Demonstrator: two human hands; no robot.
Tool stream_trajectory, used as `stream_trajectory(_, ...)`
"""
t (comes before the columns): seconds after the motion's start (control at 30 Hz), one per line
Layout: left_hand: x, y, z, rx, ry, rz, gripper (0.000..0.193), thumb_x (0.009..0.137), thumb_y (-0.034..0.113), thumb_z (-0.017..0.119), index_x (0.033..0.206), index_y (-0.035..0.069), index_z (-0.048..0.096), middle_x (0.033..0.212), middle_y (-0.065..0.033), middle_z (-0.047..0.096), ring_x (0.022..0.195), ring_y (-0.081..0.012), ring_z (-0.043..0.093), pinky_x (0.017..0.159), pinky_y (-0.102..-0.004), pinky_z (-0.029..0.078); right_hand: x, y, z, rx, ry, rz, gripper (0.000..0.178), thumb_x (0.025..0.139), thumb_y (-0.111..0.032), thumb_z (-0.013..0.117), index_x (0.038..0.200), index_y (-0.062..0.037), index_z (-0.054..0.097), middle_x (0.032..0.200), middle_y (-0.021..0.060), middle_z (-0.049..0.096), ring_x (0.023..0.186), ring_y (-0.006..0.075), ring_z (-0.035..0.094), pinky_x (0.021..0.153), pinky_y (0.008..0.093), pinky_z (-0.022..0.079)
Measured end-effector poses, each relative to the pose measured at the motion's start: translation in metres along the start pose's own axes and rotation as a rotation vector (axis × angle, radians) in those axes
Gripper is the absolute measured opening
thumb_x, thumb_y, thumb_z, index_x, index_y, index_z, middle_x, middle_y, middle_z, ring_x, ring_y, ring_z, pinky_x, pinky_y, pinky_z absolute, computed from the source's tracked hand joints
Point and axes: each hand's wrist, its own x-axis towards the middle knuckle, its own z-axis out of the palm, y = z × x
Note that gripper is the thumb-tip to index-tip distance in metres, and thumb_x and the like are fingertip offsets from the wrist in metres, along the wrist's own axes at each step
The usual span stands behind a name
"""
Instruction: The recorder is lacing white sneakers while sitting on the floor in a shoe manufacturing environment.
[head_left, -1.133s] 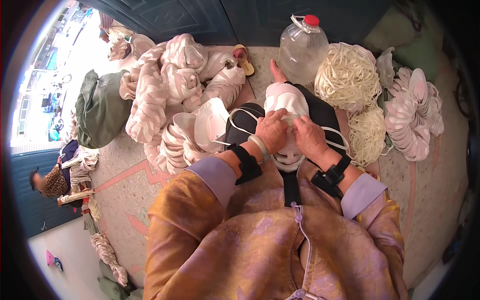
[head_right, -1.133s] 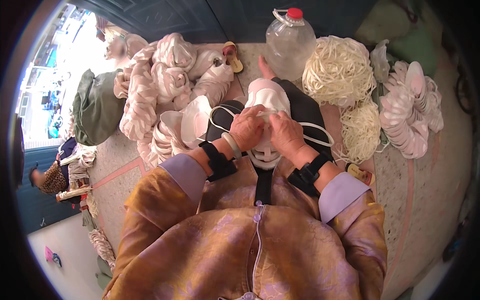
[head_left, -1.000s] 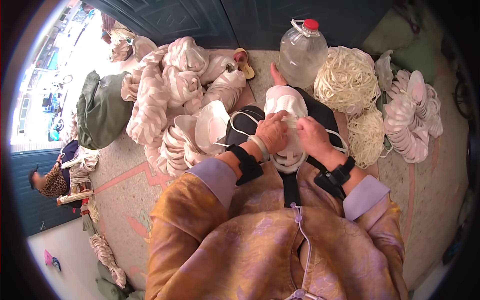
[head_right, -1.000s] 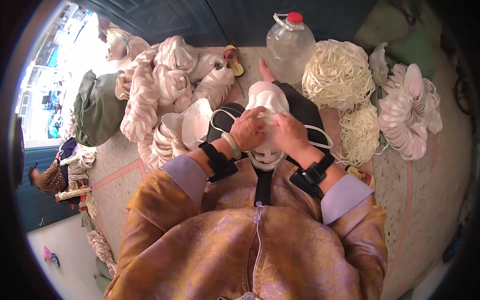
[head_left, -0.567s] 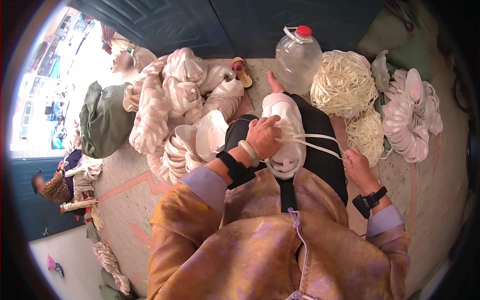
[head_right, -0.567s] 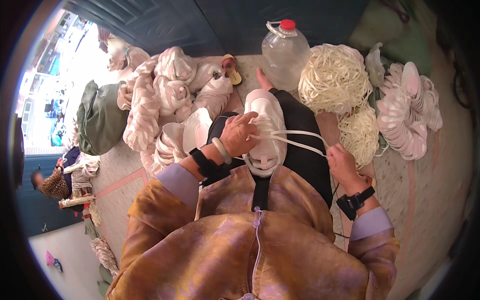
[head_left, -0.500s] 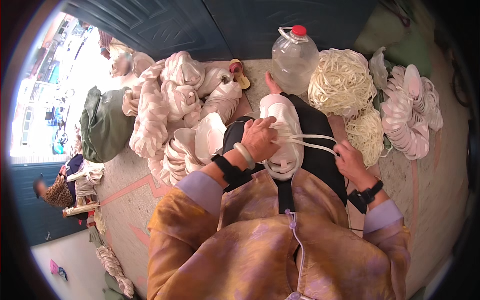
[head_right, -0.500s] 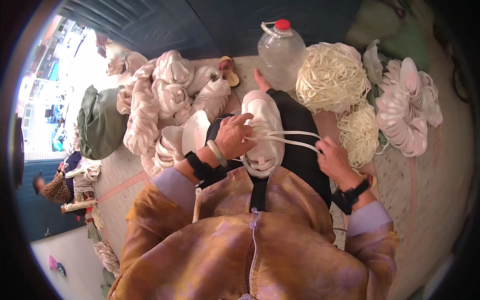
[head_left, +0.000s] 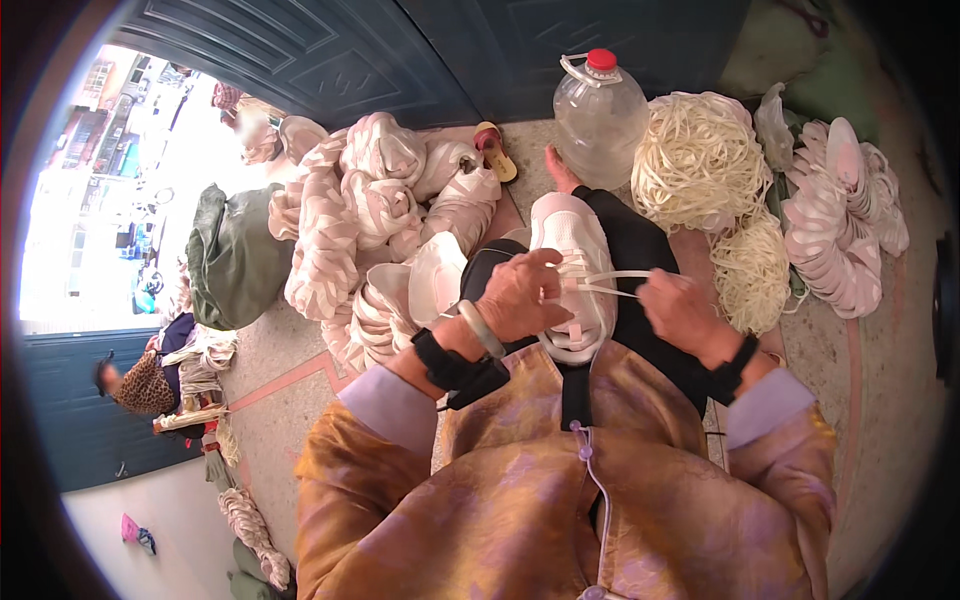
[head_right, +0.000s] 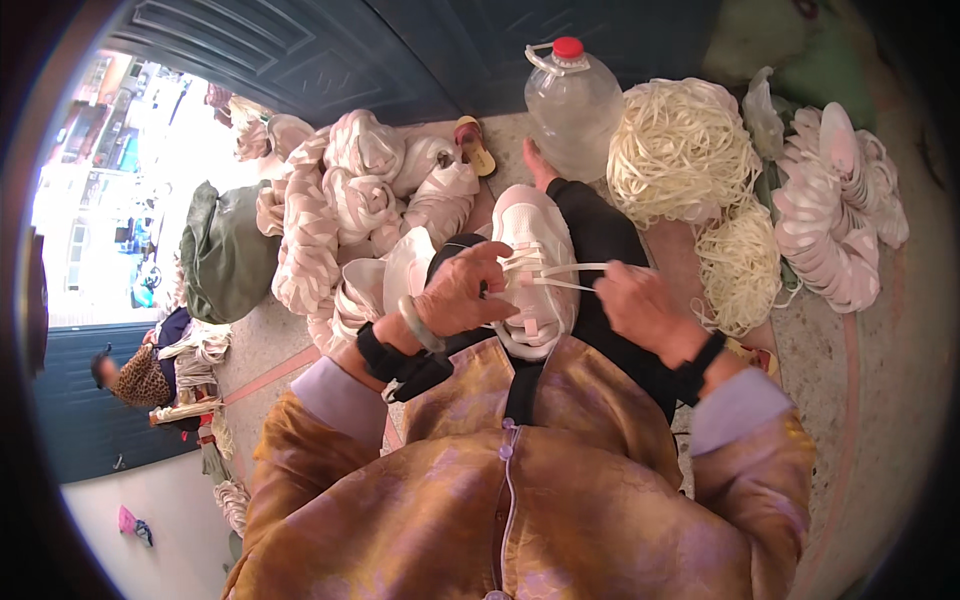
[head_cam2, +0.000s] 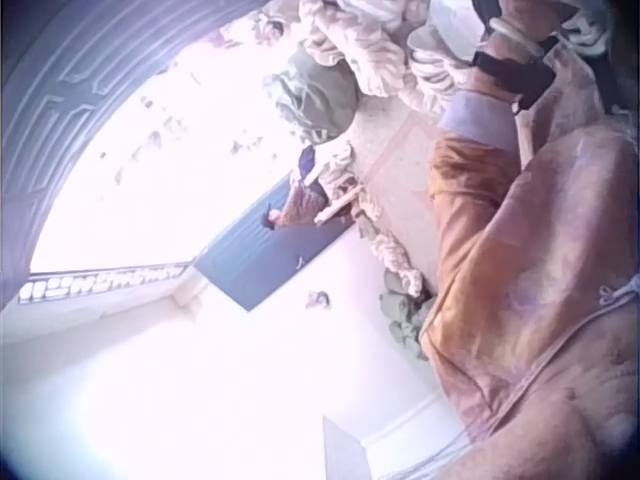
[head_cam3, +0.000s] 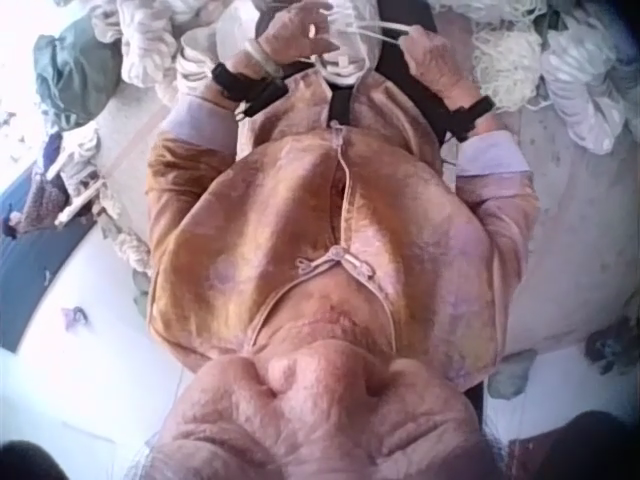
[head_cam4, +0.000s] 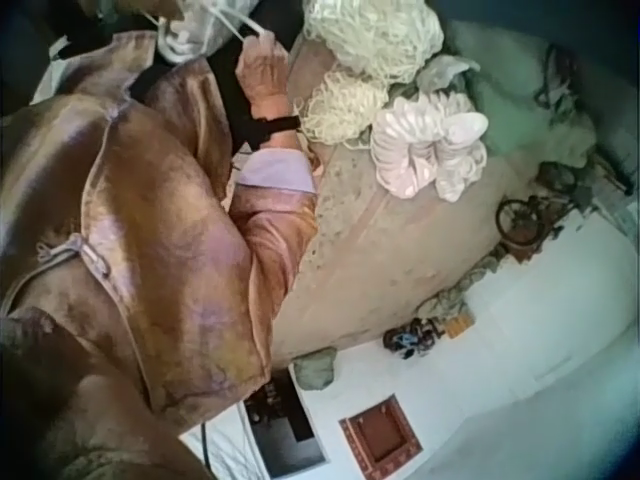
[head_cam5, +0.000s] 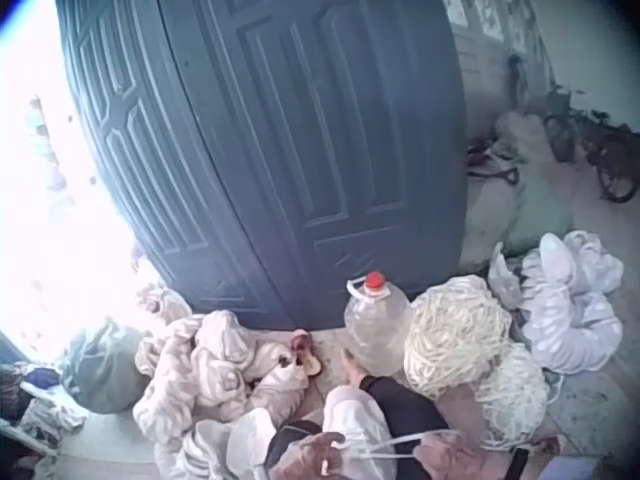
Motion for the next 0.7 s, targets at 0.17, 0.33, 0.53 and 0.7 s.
stream_trajectory(0.17,-0.002,-0.022,0.027,0.096,0.145,0.109,0.016,0.064,0.014,0.070,0.070,0.005,0.057,0.110,-0.0154,0.056,0.082,-0.0289,0.060,0.071,-0.0353,0.048,-0.096,0.046,-0.032,-0.173,-0.041,0.226,0.009,0.073,-0.005,0.052,0.065,-0.0064,0.048,0.068,0.0116,0.045,0.058,0.0304,0.052,0.051,0.0395,0.042)
stream_trajectory(0.33,-0.007,-0.051,0.032,0.055,0.309,-0.006,0.008,0.068,0.007,0.063,0.072,0.003,0.059,0.073,-0.0075,0.058,0.071,-0.0249,0.058,0.066,-0.0325,0.047,-0.155,0.072,-0.036,-0.297,-0.055,0.491,0.006,0.072,-0.002,0.053,0.067,-0.0037,0.051,0.070,0.0126,0.046,0.064,0.0326,0.054,0.055,0.0402,0.043)
stream_trajectory(0.53,-0.007,-0.053,0.030,0.014,0.288,-0.146,0.007,0.069,0.010,0.062,0.071,0.004,0.061,0.072,-0.0099,0.057,0.065,-0.0243,0.058,0.060,-0.0338,0.046,-0.125,0.096,-0.002,0.293,0.153,0.616,0.013,0.083,-0.011,0.054,0.088,-0.0027,0.062,0.066,0.0053,0.050,0.058,0.0173,0.050,0.053,0.0313,0.039)
stream_trajectory(0.7,-0.004,-0.049,0.036,0.015,0.276,-0.145,0.006,0.070,0.010,0.059,0.070,0.005,0.060,0.072,-0.0114,0.058,0.069,-0.0304,0.058,0.063,-0.0385,0.047,-0.035,0.081,-0.060,0.855,0.366,0.856,0.024,0.086,-0.013,0.054,0.107,-0.0016,0.061,0.066,-0.0049,0.047,0.060,0.0049,0.042,0.054,0.0199,0.036)
